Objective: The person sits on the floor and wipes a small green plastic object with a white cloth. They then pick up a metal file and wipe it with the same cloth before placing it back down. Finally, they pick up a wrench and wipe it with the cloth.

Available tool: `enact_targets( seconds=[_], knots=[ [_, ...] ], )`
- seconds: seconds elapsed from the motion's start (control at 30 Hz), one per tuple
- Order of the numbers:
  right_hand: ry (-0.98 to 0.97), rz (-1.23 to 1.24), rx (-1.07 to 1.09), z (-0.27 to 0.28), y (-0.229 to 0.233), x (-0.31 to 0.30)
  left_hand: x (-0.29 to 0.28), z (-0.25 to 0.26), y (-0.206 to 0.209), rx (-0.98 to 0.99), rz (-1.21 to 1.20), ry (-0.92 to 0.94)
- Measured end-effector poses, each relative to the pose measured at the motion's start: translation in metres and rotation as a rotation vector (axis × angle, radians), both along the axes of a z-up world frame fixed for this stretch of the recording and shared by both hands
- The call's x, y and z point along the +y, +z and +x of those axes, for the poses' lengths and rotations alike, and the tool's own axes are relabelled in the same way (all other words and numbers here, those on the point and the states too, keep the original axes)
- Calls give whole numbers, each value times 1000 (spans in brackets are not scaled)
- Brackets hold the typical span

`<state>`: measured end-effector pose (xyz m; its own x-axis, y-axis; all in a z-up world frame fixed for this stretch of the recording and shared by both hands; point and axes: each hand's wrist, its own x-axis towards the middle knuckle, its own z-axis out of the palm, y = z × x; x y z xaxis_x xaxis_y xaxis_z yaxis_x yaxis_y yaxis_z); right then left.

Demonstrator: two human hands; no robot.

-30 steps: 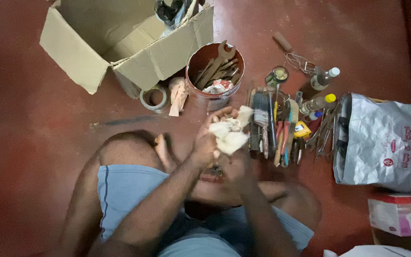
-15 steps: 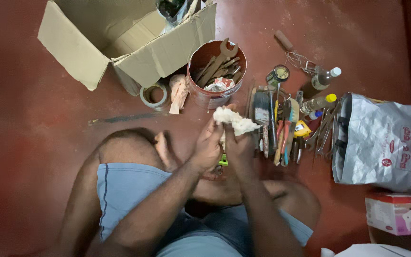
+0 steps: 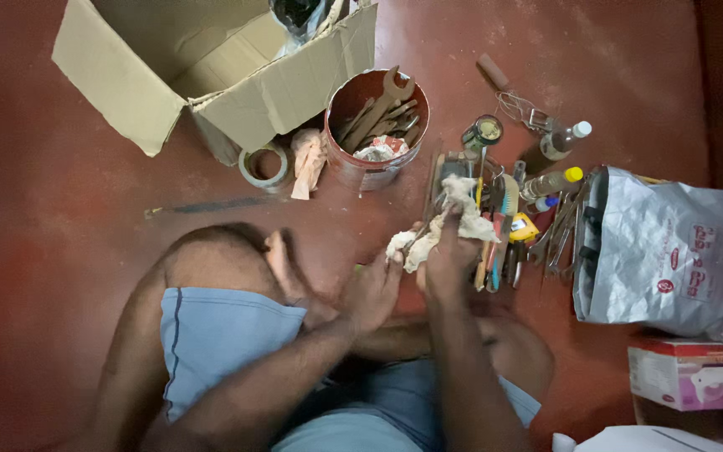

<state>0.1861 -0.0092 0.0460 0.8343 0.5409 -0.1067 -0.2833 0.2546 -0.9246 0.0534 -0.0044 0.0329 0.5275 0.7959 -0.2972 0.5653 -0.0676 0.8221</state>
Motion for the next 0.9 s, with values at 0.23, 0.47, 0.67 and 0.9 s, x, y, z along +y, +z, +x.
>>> enact_targets(
  seconds=[0.23,0.47,0.67,0.9],
  knots=[
    [185,-118,-51,0,-31,-16,-7,-2,-9,-123,190,-44],
    [232,-174,-116,4,-47,-22,5,-6,0,-105,214,-65],
    [43,23,-187,23,-37,-1,-6,2,-11,7,370,-105],
    [254,-286,-360,3,-71,-27,8,-9,-16,62,227,-126]
  ],
)
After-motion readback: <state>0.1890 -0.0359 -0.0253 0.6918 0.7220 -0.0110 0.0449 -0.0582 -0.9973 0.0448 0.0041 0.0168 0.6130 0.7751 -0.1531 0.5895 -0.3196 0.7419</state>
